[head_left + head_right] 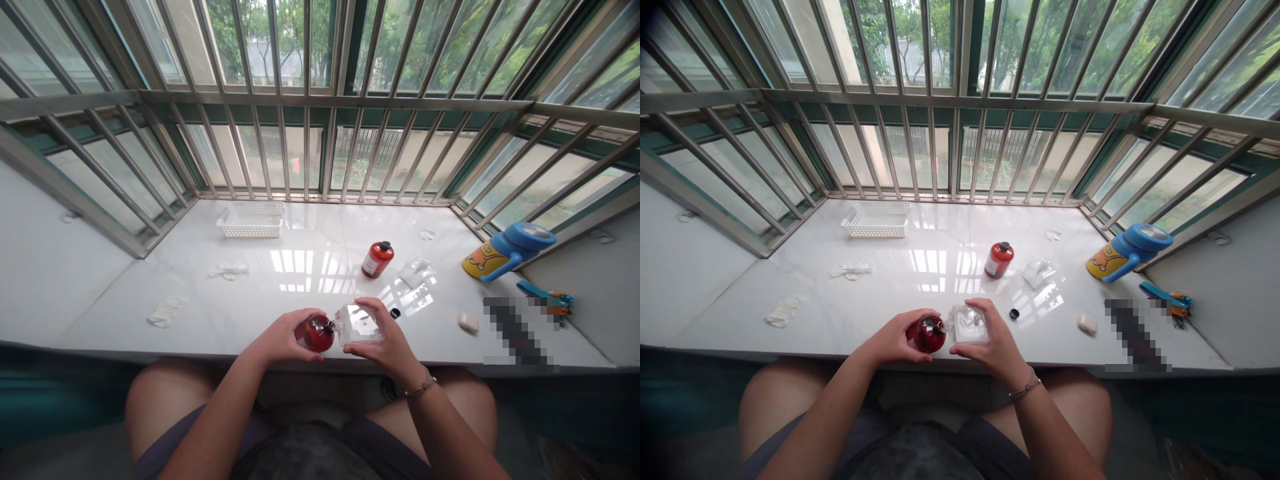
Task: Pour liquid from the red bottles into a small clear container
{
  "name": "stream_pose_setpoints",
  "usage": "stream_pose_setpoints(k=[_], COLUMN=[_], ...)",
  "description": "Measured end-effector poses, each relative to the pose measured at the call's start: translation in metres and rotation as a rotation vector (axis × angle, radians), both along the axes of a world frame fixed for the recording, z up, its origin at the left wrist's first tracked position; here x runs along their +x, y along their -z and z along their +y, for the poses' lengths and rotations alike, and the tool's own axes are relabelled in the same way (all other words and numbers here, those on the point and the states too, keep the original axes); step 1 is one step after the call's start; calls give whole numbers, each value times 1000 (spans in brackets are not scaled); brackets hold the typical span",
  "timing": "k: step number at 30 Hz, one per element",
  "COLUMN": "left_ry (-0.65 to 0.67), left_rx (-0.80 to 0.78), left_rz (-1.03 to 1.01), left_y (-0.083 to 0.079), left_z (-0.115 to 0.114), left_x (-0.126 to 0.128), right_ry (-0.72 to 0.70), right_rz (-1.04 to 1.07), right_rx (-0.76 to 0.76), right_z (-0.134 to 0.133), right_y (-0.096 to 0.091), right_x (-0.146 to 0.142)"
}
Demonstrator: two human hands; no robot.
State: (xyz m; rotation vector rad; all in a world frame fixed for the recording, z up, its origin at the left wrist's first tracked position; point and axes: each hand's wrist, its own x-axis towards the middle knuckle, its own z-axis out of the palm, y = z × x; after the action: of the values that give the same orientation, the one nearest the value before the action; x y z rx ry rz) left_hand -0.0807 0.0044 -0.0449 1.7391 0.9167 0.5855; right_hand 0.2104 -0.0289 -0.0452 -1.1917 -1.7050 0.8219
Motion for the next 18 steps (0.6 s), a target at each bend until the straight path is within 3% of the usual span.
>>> stream_pose_setpoints(k=[18], left_ry=[-2], left_rx=[3], left_rz=[-11], left_y=[2], left_z=[0], left_x=[0], right_ry=[-1], right_rz=[-1], right_rx=[36], right_z=[0], right_y=[-2], right_x=[-3])
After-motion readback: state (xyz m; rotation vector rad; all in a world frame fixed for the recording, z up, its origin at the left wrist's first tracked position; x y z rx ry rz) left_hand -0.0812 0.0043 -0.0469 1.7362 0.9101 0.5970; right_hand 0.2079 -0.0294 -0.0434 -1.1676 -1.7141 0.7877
